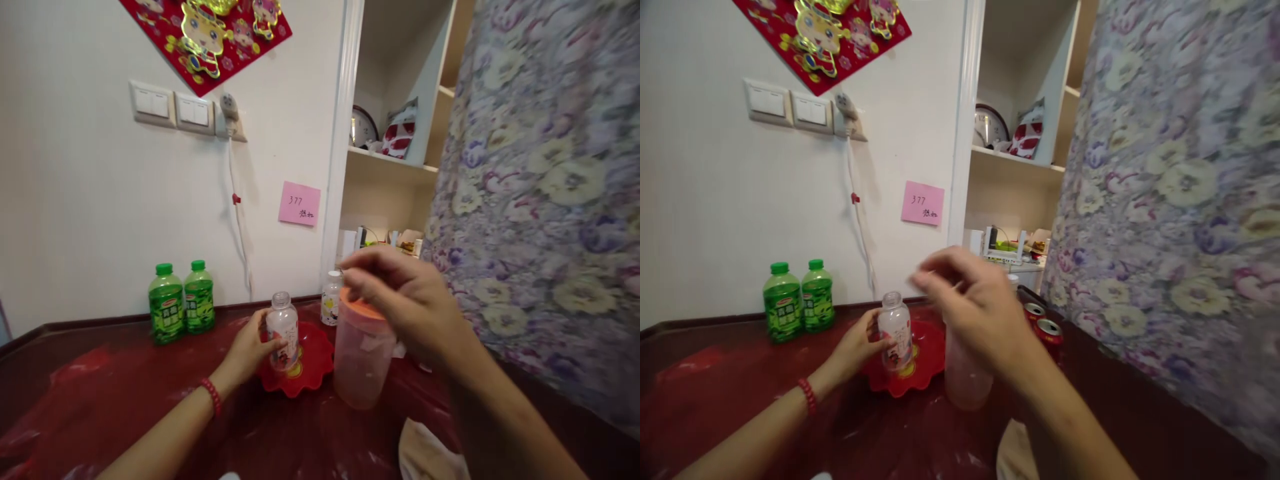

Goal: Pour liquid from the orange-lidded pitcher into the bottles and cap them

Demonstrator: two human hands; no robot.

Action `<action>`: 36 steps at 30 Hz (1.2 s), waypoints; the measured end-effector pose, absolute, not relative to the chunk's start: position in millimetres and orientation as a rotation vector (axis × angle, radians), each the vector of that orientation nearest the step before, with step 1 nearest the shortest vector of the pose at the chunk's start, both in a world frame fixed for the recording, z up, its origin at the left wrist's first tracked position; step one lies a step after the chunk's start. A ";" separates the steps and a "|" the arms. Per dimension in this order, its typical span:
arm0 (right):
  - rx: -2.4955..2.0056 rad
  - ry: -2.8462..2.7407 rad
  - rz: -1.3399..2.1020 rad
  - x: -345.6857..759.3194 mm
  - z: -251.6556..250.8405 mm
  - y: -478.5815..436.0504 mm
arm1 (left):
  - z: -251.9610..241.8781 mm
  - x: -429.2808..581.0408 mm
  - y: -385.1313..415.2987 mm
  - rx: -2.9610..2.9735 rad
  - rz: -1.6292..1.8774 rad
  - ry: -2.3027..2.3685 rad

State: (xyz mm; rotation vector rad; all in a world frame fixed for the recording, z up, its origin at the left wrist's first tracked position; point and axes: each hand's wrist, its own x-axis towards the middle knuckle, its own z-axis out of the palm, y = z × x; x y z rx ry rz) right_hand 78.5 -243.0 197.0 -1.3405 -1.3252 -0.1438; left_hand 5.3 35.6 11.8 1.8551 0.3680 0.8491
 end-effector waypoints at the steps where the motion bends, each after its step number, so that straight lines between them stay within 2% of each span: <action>1: -1.336 -1.206 -0.245 96.9 192.9 -252.6 | 8.8 5.9 36.2 1.876 0.843 0.362; 5: -1.344 -0.767 -0.390 172.6 150.5 -281.6 | 1.1 6.2 39.4 1.985 0.837 0.346; 11: -1.440 -0.599 -0.144 220.7 79.3 -285.2 | -4.1 7.6 48.6 2.087 0.825 0.375; 17: -1.323 -0.537 0.175 212.2 44.7 -269.9 | -5.1 9.3 49.2 2.126 0.811 0.427; 23: -1.167 -0.415 0.351 207.4 24.6 -257.7 | -2.3 8.3 45.4 2.158 0.782 0.382; 36: -1.054 -0.338 0.076 199.6 38.1 -234.7 | 4.1 2.5 30.5 2.098 0.843 0.395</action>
